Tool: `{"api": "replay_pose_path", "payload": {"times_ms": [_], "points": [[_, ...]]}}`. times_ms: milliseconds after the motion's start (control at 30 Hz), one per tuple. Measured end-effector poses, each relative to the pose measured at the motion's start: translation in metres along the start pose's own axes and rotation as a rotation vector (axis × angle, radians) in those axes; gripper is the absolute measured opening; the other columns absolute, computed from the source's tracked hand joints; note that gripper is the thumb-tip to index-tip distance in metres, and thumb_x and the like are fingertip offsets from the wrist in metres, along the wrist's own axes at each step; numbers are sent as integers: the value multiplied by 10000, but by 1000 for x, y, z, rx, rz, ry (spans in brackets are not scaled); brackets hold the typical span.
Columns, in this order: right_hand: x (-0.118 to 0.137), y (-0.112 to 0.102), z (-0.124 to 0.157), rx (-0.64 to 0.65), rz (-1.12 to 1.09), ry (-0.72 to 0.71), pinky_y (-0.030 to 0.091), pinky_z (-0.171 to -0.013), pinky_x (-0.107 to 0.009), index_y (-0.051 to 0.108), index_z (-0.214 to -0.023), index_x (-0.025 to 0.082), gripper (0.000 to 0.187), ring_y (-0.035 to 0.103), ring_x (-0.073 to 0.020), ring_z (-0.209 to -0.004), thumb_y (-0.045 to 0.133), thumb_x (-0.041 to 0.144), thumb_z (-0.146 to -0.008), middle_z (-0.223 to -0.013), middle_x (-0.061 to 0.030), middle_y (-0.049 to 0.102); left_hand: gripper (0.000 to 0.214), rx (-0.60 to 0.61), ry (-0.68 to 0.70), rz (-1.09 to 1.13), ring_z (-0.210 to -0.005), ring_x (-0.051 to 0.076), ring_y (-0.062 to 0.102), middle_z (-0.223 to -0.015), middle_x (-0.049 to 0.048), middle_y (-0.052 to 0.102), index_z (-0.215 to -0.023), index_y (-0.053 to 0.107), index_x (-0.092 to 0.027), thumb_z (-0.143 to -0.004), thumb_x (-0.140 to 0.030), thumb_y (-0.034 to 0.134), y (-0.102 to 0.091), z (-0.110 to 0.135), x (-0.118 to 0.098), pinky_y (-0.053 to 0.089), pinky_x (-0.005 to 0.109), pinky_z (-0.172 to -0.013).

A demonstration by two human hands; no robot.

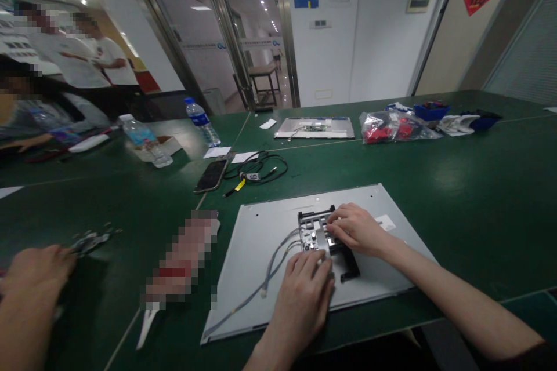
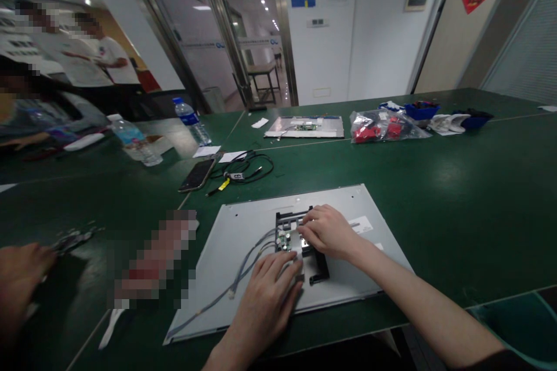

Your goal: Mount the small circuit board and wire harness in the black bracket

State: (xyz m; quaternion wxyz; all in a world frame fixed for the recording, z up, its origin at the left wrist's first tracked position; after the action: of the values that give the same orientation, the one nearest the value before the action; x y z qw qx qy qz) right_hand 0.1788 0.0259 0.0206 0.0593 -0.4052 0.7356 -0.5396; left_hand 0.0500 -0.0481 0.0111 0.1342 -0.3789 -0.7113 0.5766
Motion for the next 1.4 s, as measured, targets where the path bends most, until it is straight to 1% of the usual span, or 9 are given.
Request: {"api": "replay_pose_path", "payload": {"times_ms": [133,200,333,433,500,633,933,1167,1400], "points": [[-2,-6,-1,-57,-18,31,414,-842,-372,690,-855,171,263,593,-203,-889,474,261,-976,-910,-68,705,309,-18,-9,-25,-1183,275,500,-1274,91,553,-1204,566,-207,-902,-178,506,1,0,2,371,497,-1051],[0,-6,-1,-56,-43,8,421,-850,-373,679,-880,170,214,591,-207,-904,500,254,-962,-925,-75,699,316,-28,-23,-42,-1203,285,497,-1288,95,551,-1213,564,-204,-900,-197,516,1,0,4,353,515,-1068],[11,-2,0,15,-101,-97,434,-888,-377,677,-938,192,152,581,-211,-988,537,250,-940,-1071,-75,675,327,-45,-35,-63,-1220,292,497,-1282,96,569,-1222,563,-193,-899,-220,522,2,0,5,339,534,-1081],[13,4,2,69,-102,-126,430,-938,-396,692,-996,217,156,554,-223,-1094,555,253,-929,-1179,-73,647,325,-65,-20,-70,-1216,287,505,-1269,97,584,-1219,569,-183,-901,-227,515,1,0,4,331,534,-1090],[13,9,2,105,-100,-142,430,-950,-400,698,-1016,225,165,555,-220,-1111,561,238,-924,-1179,-71,655,318,-73,-7,-74,-1208,285,512,-1260,100,591,-1207,578,-181,-899,-227,514,0,-1,3,333,534,-1090],[14,14,2,139,-115,-176,435,-948,-379,692,-1044,214,196,585,-196,-1066,533,190,-932,-1100,-62,689,290,-76,10,-74,-1216,280,508,-1246,94,600,-1170,598,-184,-896,-224,515,0,-1,2,340,531,-1087],[10,16,3,136,-75,-137,442,-930,-383,670,-1069,208,185,571,-209,-1064,559,222,-921,-1114,-80,660,243,-53,25,-83,-1240,283,497,-1263,97,590,-1117,626,-195,-904,-213,509,-1,-2,-1,355,536,-1088],[12,14,4,148,-85,-127,429,-937,-410,617,-1148,192,324,547,-243,-1098,650,264,-834,-1151,-98,637,269,-41,17,-95,-1244,287,493,-1306,116,559,-1153,618,-195,-918,-213,488,2,-1,1,347,549,-1092],[12,19,3,157,-77,-96,423,-924,-403,586,-1112,169,328,546,-248,-1074,656,250,-803,-1118,-107,631,234,-35,28,-71,-1224,276,501,-1276,104,574,-1098,636,-201,-925,-209,479,1,0,-2,332,554,-1095]]}}
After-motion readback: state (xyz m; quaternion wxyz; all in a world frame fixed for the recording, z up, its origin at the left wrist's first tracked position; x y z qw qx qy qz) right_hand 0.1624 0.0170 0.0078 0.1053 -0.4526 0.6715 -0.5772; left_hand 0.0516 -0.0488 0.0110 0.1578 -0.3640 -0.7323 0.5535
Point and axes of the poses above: each hand's wrist, its own z-axis away from the middle knuckle, its own y-axis out of the palm, x = y × z, the point moved 7 cm from there along -z, towards the middle knuckle
